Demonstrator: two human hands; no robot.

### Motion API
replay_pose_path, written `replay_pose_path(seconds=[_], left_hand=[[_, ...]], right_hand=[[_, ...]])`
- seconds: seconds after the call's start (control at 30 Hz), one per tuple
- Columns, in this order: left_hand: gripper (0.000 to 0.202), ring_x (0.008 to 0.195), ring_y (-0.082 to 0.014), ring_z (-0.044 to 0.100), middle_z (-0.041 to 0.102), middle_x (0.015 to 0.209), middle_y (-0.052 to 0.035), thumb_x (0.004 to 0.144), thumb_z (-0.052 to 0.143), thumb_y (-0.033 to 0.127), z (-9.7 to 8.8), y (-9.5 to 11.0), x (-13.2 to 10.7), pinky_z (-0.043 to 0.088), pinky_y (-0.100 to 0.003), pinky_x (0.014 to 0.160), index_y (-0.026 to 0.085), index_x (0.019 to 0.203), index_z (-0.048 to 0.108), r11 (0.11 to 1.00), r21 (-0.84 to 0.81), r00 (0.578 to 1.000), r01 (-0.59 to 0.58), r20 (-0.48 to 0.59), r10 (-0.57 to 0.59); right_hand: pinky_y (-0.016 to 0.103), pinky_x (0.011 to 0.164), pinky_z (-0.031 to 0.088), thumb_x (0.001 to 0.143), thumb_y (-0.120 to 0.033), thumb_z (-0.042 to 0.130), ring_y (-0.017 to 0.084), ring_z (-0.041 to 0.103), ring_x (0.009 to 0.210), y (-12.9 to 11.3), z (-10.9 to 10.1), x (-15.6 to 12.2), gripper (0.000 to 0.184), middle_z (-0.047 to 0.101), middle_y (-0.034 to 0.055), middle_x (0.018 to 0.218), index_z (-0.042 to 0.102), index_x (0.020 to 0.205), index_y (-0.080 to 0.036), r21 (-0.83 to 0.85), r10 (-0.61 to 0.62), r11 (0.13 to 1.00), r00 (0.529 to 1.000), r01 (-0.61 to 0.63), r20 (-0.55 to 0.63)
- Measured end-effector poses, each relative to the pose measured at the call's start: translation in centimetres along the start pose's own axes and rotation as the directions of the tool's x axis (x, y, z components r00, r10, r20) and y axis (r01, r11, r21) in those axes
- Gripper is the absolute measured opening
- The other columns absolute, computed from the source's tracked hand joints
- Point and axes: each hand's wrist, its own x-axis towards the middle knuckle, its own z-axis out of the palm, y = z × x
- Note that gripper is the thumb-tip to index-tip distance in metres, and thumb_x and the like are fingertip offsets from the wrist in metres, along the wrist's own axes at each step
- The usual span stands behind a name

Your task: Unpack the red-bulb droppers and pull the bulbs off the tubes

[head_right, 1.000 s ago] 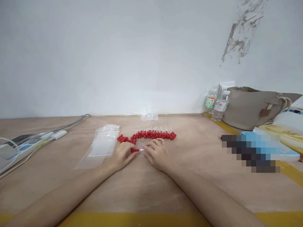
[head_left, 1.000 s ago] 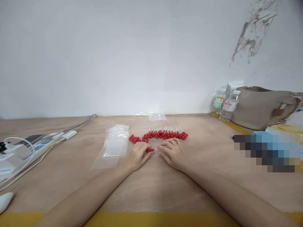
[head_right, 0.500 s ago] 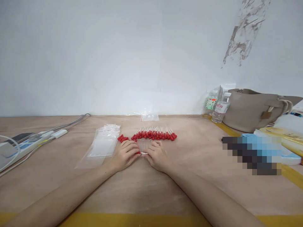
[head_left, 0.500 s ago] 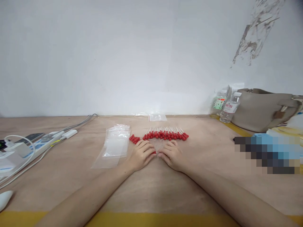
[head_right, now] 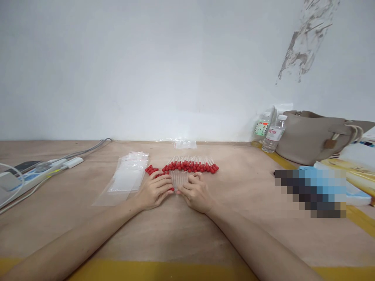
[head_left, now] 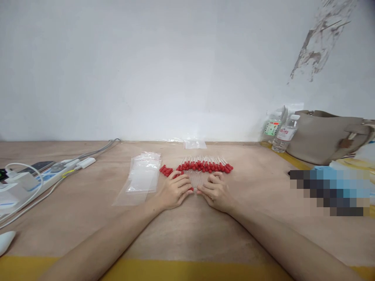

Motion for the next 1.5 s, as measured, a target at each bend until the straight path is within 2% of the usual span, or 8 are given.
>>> replay_pose_path(seconds=[0.57,0.63,0.73,0.93,1.07,1.23,1.3,1.5], left_hand=[[0.013,0.091,-0.0183,0.052,0.063,0.084,-0.0035,0.083,0.046,0.022,-0.3,0.0,-0.4,0.033,-0.04,0.089,0.018,0.085,0.059,0.999,-0.037,0.999,0.021,0.027,-0.02],[0.013,0.088,-0.0184,0.052,0.062,0.083,-0.0034,0.083,0.045,0.02,-0.6,-0.4,-0.8,0.034,-0.04,0.087,0.018,0.083,0.058,0.998,-0.038,0.998,0.056,0.03,-0.055],[0.014,0.085,-0.0178,0.052,0.06,0.085,-0.0044,0.084,0.044,0.02,-0.9,-1.3,-1.4,0.039,-0.037,0.081,0.018,0.087,0.057,0.983,-0.071,0.984,0.17,-0.032,-0.173],[0.023,0.085,-0.015,0.051,0.05,0.092,-0.0057,0.086,0.039,0.022,-0.9,-3.2,-1.3,0.044,-0.029,0.077,0.019,0.102,0.055,0.88,-0.205,0.882,0.428,-0.118,-0.456],[0.026,0.081,-0.0157,0.052,0.049,0.085,-0.0044,0.083,0.039,0.022,-1.2,-5.6,-1.3,0.045,-0.029,0.074,0.018,0.102,0.056,0.77,-0.19,0.755,0.609,-0.161,-0.636],[0.03,0.064,-0.0127,0.054,0.055,0.082,-0.0016,0.075,0.047,0.027,-2.2,-7.9,-1.8,0.044,-0.026,0.061,0.018,0.103,0.05,0.62,-0.248,0.622,0.744,-0.081,-0.779],[0.03,0.061,-0.0122,0.054,0.057,0.079,-0.0004,0.072,0.05,0.032,-2.5,-8.2,-1.8,0.043,-0.025,0.059,0.018,0.099,0.049,0.593,-0.249,0.605,0.766,-0.032,-0.796],[0.02,0.064,-0.0142,0.054,0.062,0.081,0.0004,0.072,0.05,0.036,-2.2,-8.3,-2.2,0.041,-0.026,0.06,0.02,0.083,0.055,0.616,-0.123,0.625,0.778,0.053,-0.779]], right_hand=[[0.034,0.085,0.025,0.082,-0.023,0.049,0.01,0.042,0.068,0.9,-1.3,-0.7,0.012,0.056,-0.0043,0.058,0.061,0.086,-0.025,-0.144,-0.134,0.982,0.988,0.122,-0.076],[0.033,0.084,0.026,0.082,-0.02,0.049,0.01,0.043,0.067,1.2,-1.6,-0.8,0.014,0.057,-0.0041,0.059,0.062,0.084,-0.024,-0.13,-0.104,0.987,0.988,0.089,-0.116],[0.032,0.08,0.027,0.08,-0.02,0.05,0.011,0.044,0.067,2.2,-1.8,-1.0,0.014,0.06,-0.0022,0.064,0.064,0.083,-0.023,-0.106,0.083,0.989,0.983,-0.102,-0.165],[0.029,0.071,0.027,0.08,-0.018,0.043,0.014,0.05,0.073,3.0,-0.4,-1.1,0.023,0.06,0.0032,0.075,0.062,0.095,-0.02,-0.102,0.475,0.878,0.877,-0.468,0.064],[0.028,0.07,0.027,0.073,-0.012,0.044,0.015,0.052,0.079,2.5,0.5,-1.0,0.025,0.061,0.003,0.083,0.057,0.094,-0.018,-0.062,0.548,0.836,0.824,-0.545,0.143],[0.027,0.068,0.027,0.074,-0.011,0.042,0.014,0.052,0.075,1.9,0.8,-0.5,0.016,0.061,0.001,0.077,0.055,0.081,-0.019,-0.056,0.525,0.851,0.838,-0.522,0.149],[0.027,0.068,0.027,0.075,-0.012,0.042,0.014,0.052,0.077,1.6,0.8,-0.3,0.016,0.061,0.0015,0.079,0.056,0.082,-0.019,-0.053,0.509,0.86,0.848,-0.507,0.146],[0.03,0.072,0.026,0.079,-0.019,0.045,0.014,0.052,0.077,0.9,0.7,-0.1,0.016,0.062,0.0014,0.077,0.058,0.088,-0.021,-0.054,0.458,0.889,0.876,-0.455,0.152]])
